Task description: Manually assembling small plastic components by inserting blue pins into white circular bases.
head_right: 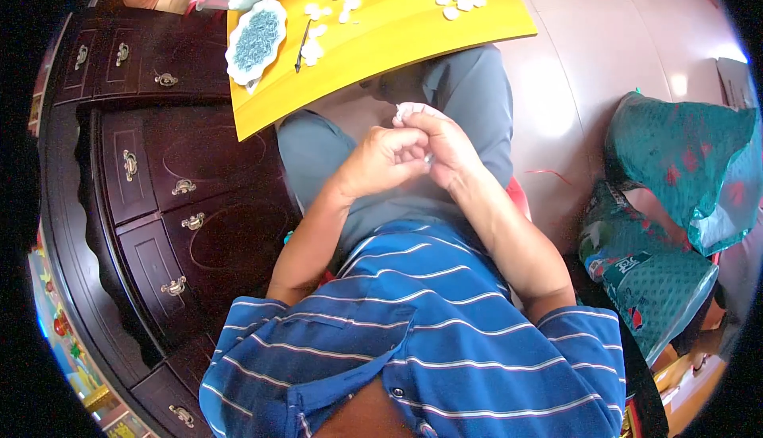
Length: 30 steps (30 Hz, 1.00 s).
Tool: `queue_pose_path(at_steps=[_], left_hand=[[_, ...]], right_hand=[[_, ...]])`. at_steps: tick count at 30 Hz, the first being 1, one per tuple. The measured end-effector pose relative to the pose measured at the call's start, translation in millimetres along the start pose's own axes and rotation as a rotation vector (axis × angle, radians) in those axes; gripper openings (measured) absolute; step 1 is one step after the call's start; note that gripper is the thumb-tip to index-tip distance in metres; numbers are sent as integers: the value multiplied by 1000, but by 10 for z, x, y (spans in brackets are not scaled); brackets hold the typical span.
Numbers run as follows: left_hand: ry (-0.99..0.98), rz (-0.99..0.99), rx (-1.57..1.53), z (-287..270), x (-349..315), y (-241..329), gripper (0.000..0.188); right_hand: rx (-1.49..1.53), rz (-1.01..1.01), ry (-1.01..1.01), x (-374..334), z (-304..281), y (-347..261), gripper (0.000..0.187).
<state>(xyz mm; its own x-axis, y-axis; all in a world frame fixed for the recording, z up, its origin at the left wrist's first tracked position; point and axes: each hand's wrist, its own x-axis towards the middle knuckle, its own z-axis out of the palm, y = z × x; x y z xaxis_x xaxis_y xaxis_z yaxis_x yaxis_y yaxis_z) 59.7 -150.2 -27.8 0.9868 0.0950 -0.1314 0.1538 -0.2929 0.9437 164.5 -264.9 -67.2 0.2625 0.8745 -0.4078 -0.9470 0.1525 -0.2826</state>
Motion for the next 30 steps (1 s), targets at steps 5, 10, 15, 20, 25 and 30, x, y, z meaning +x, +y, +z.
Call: queue_pose_path(at_steps=[5, 10, 15, 20, 25, 30], left_hand=[[91, 47, 127, 48, -95, 75, 16], [328, -49, -151, -147, -301, 160, 16], [415, -46, -58, -511, -319, 145, 20], [358, -28, 26, -544, -261, 103, 19], [309, -15, -13, -526, -239, 87, 21], [297, -32, -33, -528, -230, 70, 23]], right_hand=[[-82, -43, -35, -22, 63, -3, 8], [-265, -165, 69, -17, 112, 65, 7], [-549, -225, 36, -98, 229, 47, 9], [-561, -225, 10, -73, 224, 88, 9], [-591, -247, 21, -63, 213, 89, 9], [-603, -306, 30, -44, 187, 109, 9]])
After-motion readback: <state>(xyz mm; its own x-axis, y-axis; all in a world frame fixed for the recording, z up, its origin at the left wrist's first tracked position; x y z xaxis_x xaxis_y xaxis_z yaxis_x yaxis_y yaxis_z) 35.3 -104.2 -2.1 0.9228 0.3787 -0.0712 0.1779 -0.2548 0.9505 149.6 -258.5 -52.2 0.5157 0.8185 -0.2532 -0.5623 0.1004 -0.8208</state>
